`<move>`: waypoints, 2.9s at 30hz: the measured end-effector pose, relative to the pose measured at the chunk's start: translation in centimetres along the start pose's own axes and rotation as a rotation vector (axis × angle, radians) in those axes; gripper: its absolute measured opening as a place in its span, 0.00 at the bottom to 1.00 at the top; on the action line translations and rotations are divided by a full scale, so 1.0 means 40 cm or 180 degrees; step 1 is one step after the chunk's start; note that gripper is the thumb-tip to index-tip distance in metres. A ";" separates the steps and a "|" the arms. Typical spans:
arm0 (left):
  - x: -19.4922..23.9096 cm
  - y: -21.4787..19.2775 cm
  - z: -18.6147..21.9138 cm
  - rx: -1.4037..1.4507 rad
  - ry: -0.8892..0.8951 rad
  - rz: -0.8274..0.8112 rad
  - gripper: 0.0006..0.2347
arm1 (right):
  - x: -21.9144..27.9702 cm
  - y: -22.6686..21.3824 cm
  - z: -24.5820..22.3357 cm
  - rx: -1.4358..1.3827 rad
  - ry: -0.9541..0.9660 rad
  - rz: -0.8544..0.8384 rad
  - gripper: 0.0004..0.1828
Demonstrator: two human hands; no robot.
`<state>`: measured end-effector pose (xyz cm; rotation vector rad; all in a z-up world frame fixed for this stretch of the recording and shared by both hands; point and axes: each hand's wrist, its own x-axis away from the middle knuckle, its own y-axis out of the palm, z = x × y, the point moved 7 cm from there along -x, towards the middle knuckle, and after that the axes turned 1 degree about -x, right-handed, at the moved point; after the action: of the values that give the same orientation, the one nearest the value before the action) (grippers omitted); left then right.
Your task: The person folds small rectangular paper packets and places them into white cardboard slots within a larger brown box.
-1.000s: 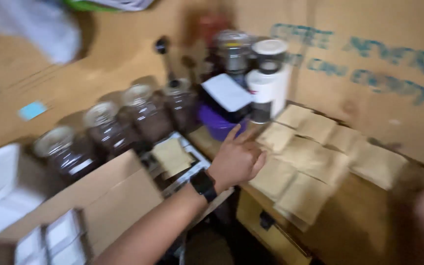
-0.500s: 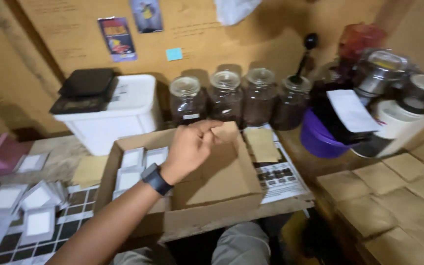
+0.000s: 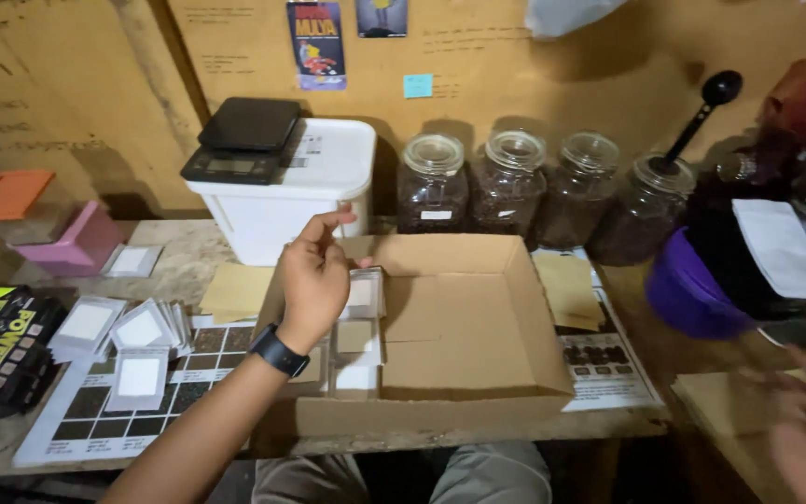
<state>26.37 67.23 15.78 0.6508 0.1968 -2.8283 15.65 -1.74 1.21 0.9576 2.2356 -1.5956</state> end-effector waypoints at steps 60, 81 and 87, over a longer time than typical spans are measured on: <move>0.065 0.040 -0.114 -0.0429 -0.0202 -0.1315 0.14 | 0.136 0.104 -1.159 -0.0758 -0.0741 -0.1180 0.20; 0.090 0.014 -0.180 -0.0468 -0.1113 -0.1874 0.17 | 0.186 0.304 -1.100 -0.1107 -0.1284 -0.1430 0.13; 0.081 0.008 -0.193 -0.0577 -0.0751 -0.1582 0.16 | 0.188 0.305 -1.094 -0.1217 -0.0926 -0.1685 0.16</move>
<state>26.82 67.69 7.43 0.2475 0.6426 -3.2654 25.42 43.15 4.59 0.0269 2.5611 -1.2853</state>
